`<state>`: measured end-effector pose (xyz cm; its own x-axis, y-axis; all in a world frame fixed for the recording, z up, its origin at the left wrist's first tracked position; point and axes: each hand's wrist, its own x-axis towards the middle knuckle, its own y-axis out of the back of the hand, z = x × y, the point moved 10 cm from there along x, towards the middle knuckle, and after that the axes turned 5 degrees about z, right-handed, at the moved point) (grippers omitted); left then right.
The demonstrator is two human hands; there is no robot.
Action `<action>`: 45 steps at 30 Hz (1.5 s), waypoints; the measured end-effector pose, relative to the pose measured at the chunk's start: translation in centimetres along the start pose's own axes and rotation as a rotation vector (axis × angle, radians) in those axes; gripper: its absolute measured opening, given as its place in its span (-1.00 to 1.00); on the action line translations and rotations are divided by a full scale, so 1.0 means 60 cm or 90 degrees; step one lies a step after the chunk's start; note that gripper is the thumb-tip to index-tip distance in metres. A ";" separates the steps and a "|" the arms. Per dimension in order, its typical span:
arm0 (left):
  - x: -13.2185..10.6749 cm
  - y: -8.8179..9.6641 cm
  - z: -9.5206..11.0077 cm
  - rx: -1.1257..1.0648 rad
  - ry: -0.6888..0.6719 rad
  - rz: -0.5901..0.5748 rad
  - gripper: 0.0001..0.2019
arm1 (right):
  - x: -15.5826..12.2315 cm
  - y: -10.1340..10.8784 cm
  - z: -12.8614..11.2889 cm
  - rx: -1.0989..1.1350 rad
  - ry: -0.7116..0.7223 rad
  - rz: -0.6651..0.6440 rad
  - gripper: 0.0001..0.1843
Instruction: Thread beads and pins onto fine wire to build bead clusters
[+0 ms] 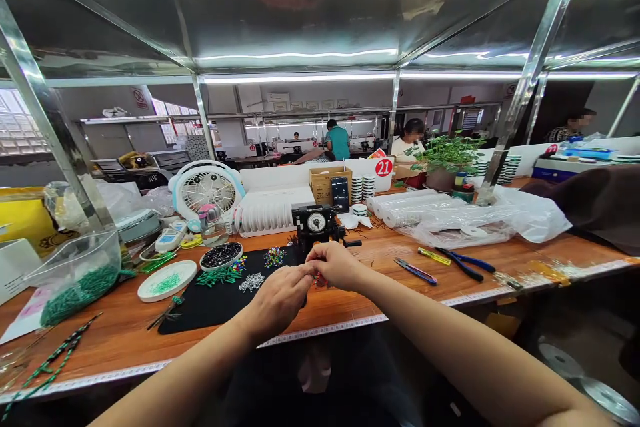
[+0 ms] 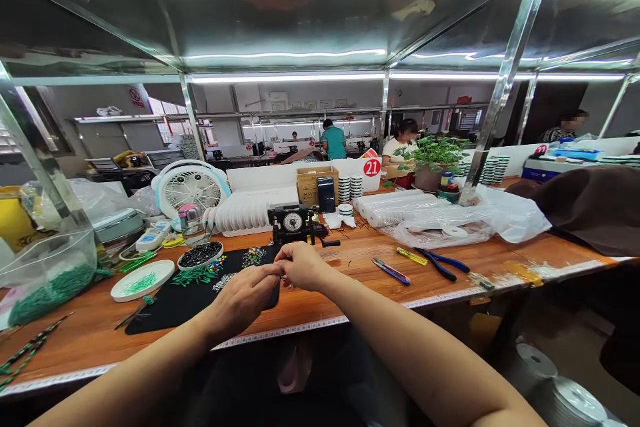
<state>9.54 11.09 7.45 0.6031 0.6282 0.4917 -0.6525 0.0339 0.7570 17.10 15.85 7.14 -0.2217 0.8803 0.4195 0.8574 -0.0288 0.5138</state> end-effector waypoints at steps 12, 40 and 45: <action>-0.045 -0.006 -0.087 -0.511 0.400 0.178 -0.88 | -0.097 -0.034 -0.012 0.027 0.012 0.132 -0.85; -0.054 0.010 -0.102 -0.395 0.359 0.180 -0.85 | -0.092 -0.035 -0.060 -0.130 0.152 0.156 -0.87; -0.041 0.036 -0.033 -0.052 0.084 0.160 -0.83 | -0.058 -0.026 -0.084 -0.153 0.227 0.091 -0.83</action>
<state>5.72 11.17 7.00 0.3562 0.7206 0.5948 -0.8120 -0.0763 0.5787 14.17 10.44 8.66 -0.2917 0.6425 0.7086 0.7680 -0.2842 0.5739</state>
